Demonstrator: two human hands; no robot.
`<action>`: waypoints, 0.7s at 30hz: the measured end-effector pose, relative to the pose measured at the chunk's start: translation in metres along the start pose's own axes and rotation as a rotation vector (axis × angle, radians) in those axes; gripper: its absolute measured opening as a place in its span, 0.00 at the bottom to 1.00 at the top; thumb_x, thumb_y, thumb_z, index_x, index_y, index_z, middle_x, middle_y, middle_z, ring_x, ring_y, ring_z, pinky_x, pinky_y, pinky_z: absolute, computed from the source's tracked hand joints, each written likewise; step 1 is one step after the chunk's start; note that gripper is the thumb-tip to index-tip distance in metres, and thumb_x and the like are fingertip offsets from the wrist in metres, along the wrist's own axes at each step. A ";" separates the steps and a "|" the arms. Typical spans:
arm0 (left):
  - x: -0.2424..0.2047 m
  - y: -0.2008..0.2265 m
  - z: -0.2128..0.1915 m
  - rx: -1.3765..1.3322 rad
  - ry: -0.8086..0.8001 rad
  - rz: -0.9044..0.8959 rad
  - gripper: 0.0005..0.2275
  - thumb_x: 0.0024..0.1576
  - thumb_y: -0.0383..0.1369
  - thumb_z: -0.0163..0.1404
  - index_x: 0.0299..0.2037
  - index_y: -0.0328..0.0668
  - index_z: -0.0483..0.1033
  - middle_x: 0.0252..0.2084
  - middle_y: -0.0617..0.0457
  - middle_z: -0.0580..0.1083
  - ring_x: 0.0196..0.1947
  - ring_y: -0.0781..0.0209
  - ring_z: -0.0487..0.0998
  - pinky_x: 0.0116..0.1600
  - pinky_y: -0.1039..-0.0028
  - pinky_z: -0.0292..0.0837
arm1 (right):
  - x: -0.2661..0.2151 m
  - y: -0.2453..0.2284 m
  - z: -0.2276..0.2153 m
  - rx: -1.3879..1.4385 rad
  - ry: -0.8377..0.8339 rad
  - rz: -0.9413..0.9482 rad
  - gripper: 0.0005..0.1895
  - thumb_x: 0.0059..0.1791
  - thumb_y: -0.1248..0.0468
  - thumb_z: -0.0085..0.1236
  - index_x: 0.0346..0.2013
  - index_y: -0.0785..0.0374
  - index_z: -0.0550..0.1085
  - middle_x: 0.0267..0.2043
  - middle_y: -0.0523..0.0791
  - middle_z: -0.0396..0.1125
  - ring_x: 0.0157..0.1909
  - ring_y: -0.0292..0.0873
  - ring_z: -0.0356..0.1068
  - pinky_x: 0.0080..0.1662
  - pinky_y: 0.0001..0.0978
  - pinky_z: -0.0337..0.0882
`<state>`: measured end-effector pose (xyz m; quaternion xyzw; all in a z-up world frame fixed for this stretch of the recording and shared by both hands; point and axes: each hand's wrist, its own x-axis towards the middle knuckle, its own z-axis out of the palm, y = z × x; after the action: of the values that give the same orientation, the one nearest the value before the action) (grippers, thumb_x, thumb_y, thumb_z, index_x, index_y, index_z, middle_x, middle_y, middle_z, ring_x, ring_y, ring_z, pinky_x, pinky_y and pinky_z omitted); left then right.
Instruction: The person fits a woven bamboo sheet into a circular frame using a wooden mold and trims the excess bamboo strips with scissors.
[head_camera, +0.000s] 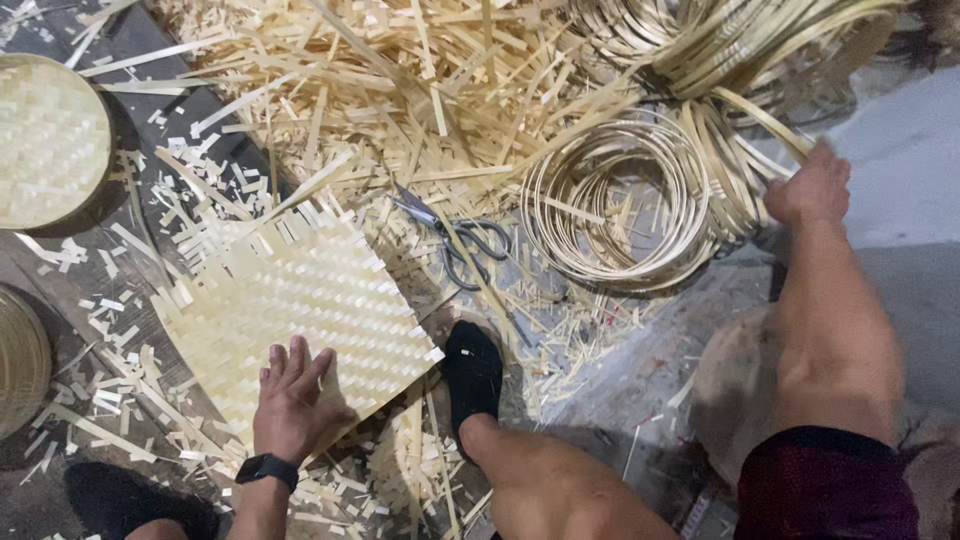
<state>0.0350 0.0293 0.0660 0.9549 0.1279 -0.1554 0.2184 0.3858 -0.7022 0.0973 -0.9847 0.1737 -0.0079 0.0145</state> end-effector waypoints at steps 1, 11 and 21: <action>0.000 0.000 0.000 -0.002 0.012 0.010 0.46 0.25 0.46 0.74 0.62 0.68 0.70 0.77 0.54 0.52 0.78 0.49 0.46 0.78 0.58 0.41 | 0.000 -0.009 -0.001 -0.080 -0.112 0.018 0.33 0.49 0.62 0.62 0.67 0.65 0.63 0.63 0.61 0.58 0.66 0.63 0.57 0.63 0.57 0.60; -0.001 0.007 -0.006 -0.016 -0.008 -0.005 0.47 0.27 0.43 0.75 0.65 0.66 0.70 0.76 0.52 0.51 0.78 0.48 0.44 0.77 0.57 0.41 | -0.158 -0.092 -0.035 0.372 0.063 -0.514 0.09 0.54 0.66 0.59 0.49 0.58 0.78 0.48 0.46 0.66 0.51 0.44 0.69 0.52 0.38 0.74; 0.001 0.013 -0.016 0.134 -0.136 -0.016 0.50 0.30 0.50 0.73 0.70 0.70 0.64 0.77 0.53 0.47 0.78 0.50 0.42 0.77 0.57 0.38 | -0.197 -0.174 -0.121 0.400 0.146 -0.781 0.06 0.54 0.61 0.64 0.45 0.56 0.82 0.33 0.47 0.71 0.32 0.41 0.70 0.33 0.35 0.73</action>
<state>0.0439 0.0259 0.0842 0.9535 0.1098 -0.2300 0.1611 0.2577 -0.4747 0.2217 -0.9511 -0.2158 -0.1158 0.1882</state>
